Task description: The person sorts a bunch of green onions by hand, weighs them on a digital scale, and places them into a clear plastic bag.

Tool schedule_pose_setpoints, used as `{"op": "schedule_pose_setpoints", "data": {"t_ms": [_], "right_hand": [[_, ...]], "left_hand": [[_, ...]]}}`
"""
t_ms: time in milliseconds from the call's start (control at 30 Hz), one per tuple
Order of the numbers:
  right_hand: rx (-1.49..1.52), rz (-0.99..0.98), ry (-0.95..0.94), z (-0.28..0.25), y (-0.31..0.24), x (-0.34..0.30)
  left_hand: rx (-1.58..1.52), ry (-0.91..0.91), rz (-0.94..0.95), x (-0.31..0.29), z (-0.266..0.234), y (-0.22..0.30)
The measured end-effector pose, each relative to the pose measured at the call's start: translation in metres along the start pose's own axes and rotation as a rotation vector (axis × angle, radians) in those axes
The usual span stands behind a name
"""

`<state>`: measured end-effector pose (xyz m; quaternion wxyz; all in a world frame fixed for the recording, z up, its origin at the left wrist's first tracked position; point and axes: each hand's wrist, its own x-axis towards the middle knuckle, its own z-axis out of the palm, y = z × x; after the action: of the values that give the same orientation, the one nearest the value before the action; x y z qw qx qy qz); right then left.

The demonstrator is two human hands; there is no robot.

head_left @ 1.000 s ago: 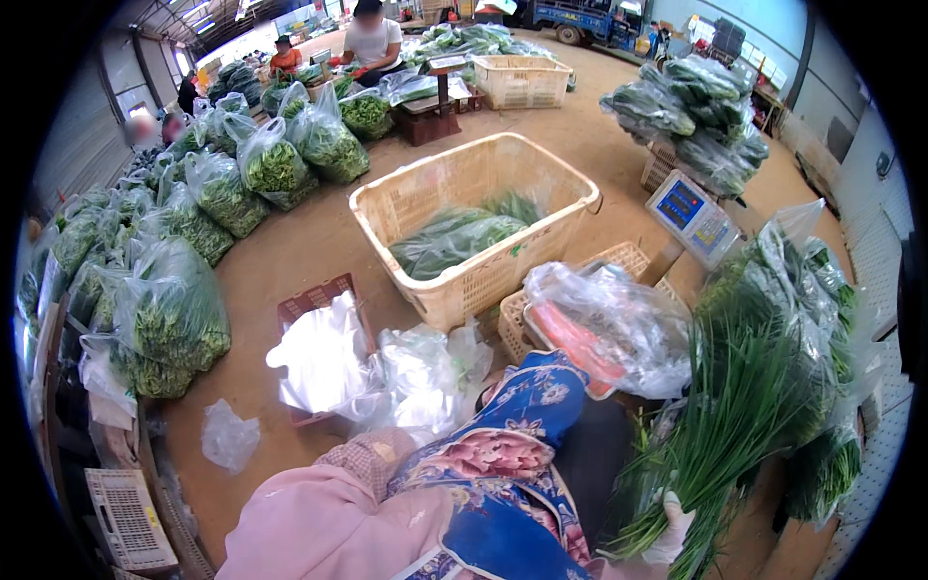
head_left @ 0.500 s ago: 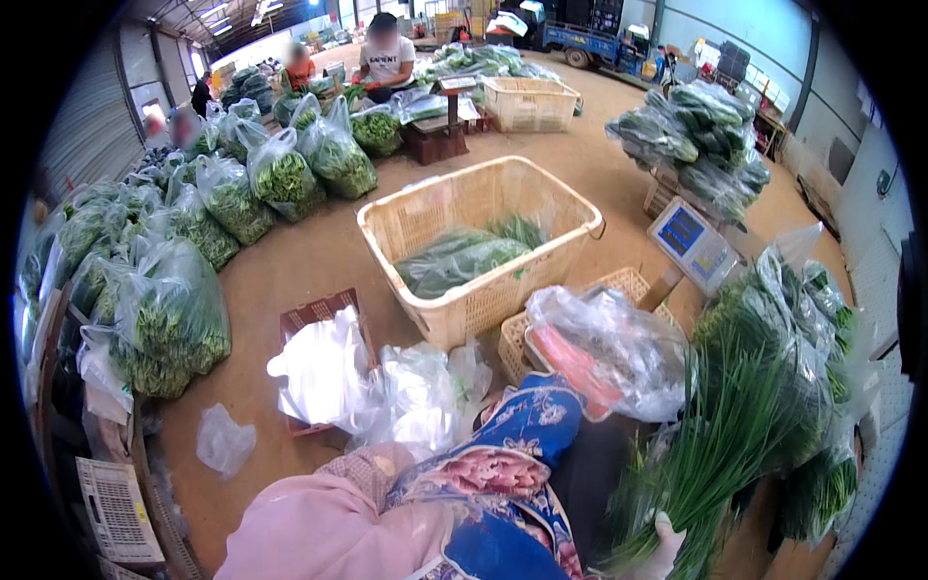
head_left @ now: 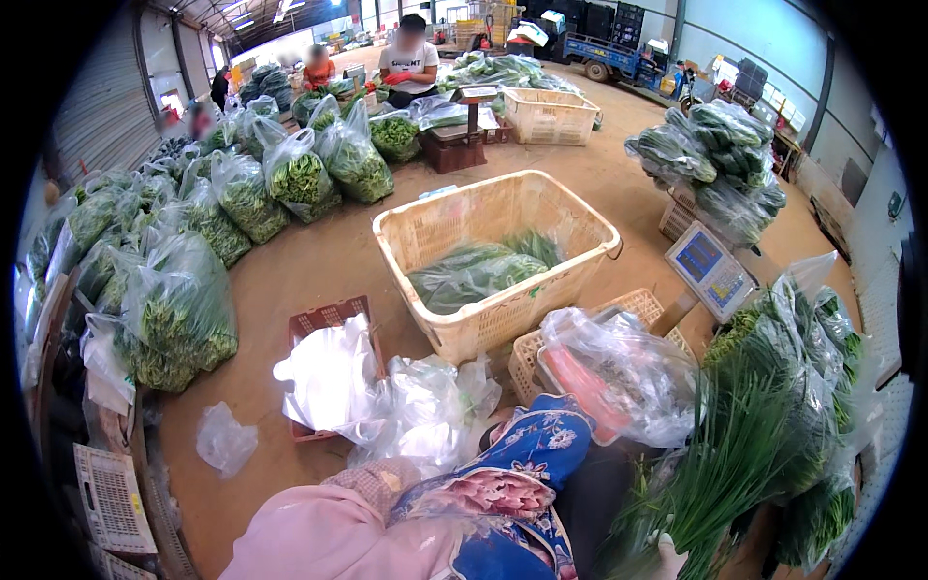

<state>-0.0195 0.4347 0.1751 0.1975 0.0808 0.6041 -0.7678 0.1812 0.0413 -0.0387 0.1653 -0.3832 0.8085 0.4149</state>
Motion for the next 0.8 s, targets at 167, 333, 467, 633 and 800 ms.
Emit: {"op": "schedule_pose_setpoints", "data": {"t_ms": [167,333,467,633,800], "right_hand": [[0.070,-0.162,0.097,0.011,-0.015,0.008],[0.343,-0.343,-0.057,0.013,-0.046,0.061],[0.515,-0.533,-0.245,0.046,-0.070,0.108],[0.467,-0.608,-0.396,0.097,-0.096,0.150],[-0.022,-0.533,-0.281,0.184,-0.071,0.197]], "left_hand": [[0.911,0.121,0.499,0.007,-0.017,0.032],[-0.923,0.133,-0.007,0.047,-0.049,0.065],[-1.119,0.248,0.141,0.094,-0.089,0.115],[-0.387,0.502,0.497,0.117,-0.109,0.241],[0.152,0.531,0.020,0.143,-0.128,0.313]]}}
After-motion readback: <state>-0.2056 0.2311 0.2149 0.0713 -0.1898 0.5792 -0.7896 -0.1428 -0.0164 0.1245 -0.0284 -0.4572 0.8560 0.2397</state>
